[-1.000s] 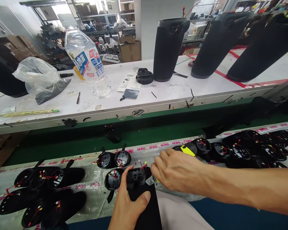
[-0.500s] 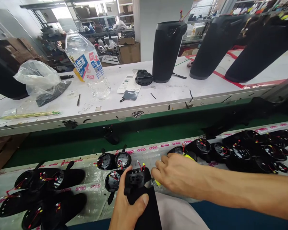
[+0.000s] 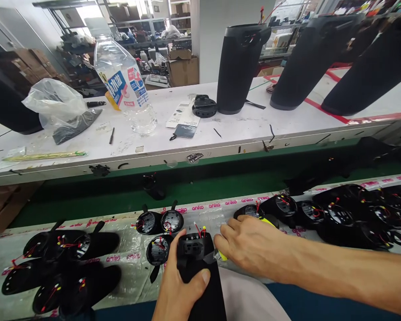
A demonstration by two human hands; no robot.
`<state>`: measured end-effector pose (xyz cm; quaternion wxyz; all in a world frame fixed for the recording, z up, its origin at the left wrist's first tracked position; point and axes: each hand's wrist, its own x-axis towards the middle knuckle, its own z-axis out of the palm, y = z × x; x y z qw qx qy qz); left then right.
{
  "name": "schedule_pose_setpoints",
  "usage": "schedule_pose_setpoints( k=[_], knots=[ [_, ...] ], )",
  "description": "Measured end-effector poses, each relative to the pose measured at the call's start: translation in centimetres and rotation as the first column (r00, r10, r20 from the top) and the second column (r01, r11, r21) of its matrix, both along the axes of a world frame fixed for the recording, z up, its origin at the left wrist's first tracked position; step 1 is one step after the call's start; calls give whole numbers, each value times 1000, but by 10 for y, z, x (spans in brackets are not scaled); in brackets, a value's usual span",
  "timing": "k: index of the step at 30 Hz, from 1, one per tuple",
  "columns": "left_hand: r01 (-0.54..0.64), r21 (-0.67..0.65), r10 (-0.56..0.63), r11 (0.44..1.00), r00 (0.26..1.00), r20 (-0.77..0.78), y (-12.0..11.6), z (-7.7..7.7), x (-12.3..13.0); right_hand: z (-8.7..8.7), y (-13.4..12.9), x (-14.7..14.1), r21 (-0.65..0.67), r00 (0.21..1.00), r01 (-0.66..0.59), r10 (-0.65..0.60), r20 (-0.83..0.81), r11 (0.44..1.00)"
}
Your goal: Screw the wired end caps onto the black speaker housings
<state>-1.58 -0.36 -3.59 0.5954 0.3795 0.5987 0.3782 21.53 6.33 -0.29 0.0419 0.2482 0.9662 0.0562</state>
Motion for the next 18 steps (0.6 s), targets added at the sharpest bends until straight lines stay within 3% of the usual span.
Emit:
schedule_pose_setpoints(
  k=[6, 13, 18],
  knots=[
    [6, -9, -6, 1000, 1000, -29, 1, 1, 1, 7, 1, -2, 25, 999, -9, 9, 31, 1000],
    [-2, 25, 5, 1000, 990, -143, -1, -1, 2, 6, -6, -4, 114, 999, 36, -39, 26, 993],
    [10, 33, -6, 999, 991, -137, -4, -7, -1, 2, -7, -4, 99, 999, 26, -29, 33, 995]
  ],
)
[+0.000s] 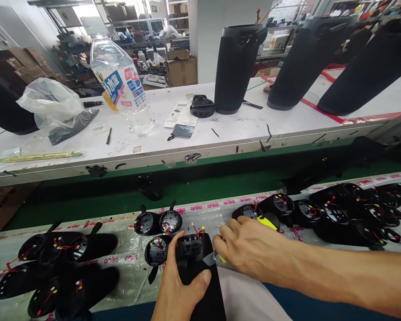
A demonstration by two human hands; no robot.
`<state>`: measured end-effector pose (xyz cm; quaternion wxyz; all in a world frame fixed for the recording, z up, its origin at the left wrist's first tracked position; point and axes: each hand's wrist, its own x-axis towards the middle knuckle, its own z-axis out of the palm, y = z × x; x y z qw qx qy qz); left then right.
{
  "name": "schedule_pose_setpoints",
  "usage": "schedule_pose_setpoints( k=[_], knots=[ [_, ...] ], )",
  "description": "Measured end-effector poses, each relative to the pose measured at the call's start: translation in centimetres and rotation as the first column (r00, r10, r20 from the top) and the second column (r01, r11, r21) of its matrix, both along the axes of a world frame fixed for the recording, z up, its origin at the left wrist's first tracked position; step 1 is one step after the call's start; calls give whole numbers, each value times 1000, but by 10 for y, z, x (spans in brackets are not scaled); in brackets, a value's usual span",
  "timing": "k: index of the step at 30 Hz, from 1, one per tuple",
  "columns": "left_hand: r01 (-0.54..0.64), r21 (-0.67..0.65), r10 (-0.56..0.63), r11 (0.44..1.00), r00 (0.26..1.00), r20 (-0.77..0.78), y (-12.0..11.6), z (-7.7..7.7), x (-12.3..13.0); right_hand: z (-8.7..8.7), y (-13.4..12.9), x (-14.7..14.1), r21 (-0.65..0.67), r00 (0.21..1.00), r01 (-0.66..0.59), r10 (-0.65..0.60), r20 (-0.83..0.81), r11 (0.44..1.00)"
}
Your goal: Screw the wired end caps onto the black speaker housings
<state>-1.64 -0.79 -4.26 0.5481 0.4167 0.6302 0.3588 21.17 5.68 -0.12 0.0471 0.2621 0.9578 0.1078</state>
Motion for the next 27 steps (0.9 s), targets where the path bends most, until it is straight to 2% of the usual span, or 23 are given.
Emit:
schedule_pose_setpoints(
  k=[4, 7, 12, 14, 16, 18, 21, 24, 27],
  knots=[
    [-37, 28, 37, 999, 999, -17, 0, -2, -1, -6, 1, 0, -106, 1000, -1, 2, 8, 994],
    [-54, -4, 54, 999, 998, 15, 0, 0, 1, -7, 2, -3, -183, 1000, 9, -7, 12, 983],
    [-72, -43, 79, 996, 979, 188, -1, -1, 2, 10, 9, -6, -281, 1000, -17, 22, 18, 959],
    [-111, -51, 119, 993, 971, 209, 2, -9, -1, 19, 11, -4, -323, 998, 22, -41, -52, 946],
    [-171, -67, 182, 983, 953, 244, 6, -21, -5, 24, 10, -2, -379, 976, 116, -175, -127, 918],
    [-223, -91, 240, 971, 931, 274, 8, -34, -8, 24, 7, 1, -465, 931, 210, -321, -173, 860],
    [-240, -187, 293, 953, 888, 355, 3, -43, -5, 15, -4, 2, -625, 844, 296, -504, -183, 723],
    [-219, -302, 344, 928, 815, 467, -9, -41, 0, -3, -17, 3, -761, 765, 349, -635, -106, 547],
    [-201, -337, 362, 920, 767, 531, -18, -38, 1, -24, -28, 0, -859, 688, 315, -720, -86, 403]
  ],
)
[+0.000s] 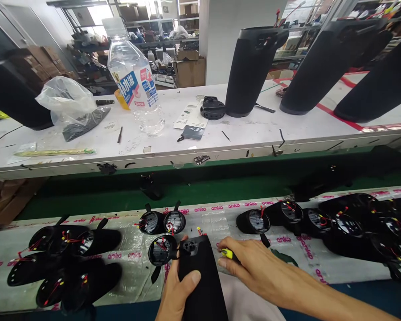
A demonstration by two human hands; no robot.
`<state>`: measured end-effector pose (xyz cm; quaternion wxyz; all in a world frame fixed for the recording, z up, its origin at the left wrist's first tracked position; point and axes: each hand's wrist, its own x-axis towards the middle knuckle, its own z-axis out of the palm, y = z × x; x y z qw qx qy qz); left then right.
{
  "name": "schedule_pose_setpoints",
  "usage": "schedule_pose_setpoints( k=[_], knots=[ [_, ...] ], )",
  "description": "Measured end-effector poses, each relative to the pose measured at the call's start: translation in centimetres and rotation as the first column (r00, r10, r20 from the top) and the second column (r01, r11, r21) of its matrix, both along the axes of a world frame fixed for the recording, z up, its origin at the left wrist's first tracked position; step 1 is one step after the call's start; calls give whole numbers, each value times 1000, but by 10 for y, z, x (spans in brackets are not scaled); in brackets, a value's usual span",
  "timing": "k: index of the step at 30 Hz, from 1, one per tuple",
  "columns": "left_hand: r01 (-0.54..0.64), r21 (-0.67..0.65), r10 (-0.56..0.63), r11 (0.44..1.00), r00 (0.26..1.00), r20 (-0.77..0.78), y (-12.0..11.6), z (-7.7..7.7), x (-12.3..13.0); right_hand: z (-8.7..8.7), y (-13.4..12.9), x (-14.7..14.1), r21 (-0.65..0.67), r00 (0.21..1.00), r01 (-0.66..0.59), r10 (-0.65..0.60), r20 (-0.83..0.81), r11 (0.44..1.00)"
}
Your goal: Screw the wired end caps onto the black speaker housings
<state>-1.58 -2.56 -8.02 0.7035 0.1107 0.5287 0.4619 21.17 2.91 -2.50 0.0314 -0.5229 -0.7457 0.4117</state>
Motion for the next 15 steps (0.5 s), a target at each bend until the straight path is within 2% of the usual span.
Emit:
schedule_pose_setpoints(
  k=[3, 6, 8, 10, 12, 14, 15],
  knots=[
    [29, 30, -30, 999, 999, 25, -1, -2, -1, -21, 0, -7, -110, 965, 129, -150, -213, 986],
    [143, 201, -139, 969, 990, -32, 3, -9, -1, -37, 11, -13, -328, 843, 263, -382, -379, 907],
    [242, 284, -232, 928, 970, -68, 8, -14, 0, -45, 19, -13, -386, 770, 327, -480, -420, 863],
    [301, 323, -305, 897, 952, -38, 14, -18, 1, -51, 25, -9, -377, 754, 325, -478, -451, 868],
    [306, 334, -331, 891, 943, 18, 17, -21, 2, -56, 28, -2, -391, 766, 265, -439, -469, 881],
    [315, 286, -337, 905, 941, 32, 19, -27, 2, -59, 30, 5, -424, 765, 231, -433, -477, 876],
    [336, 236, -342, 912, 940, -18, 18, -31, 2, -60, 31, 7, -425, 760, 239, -441, -478, 873]
  ],
)
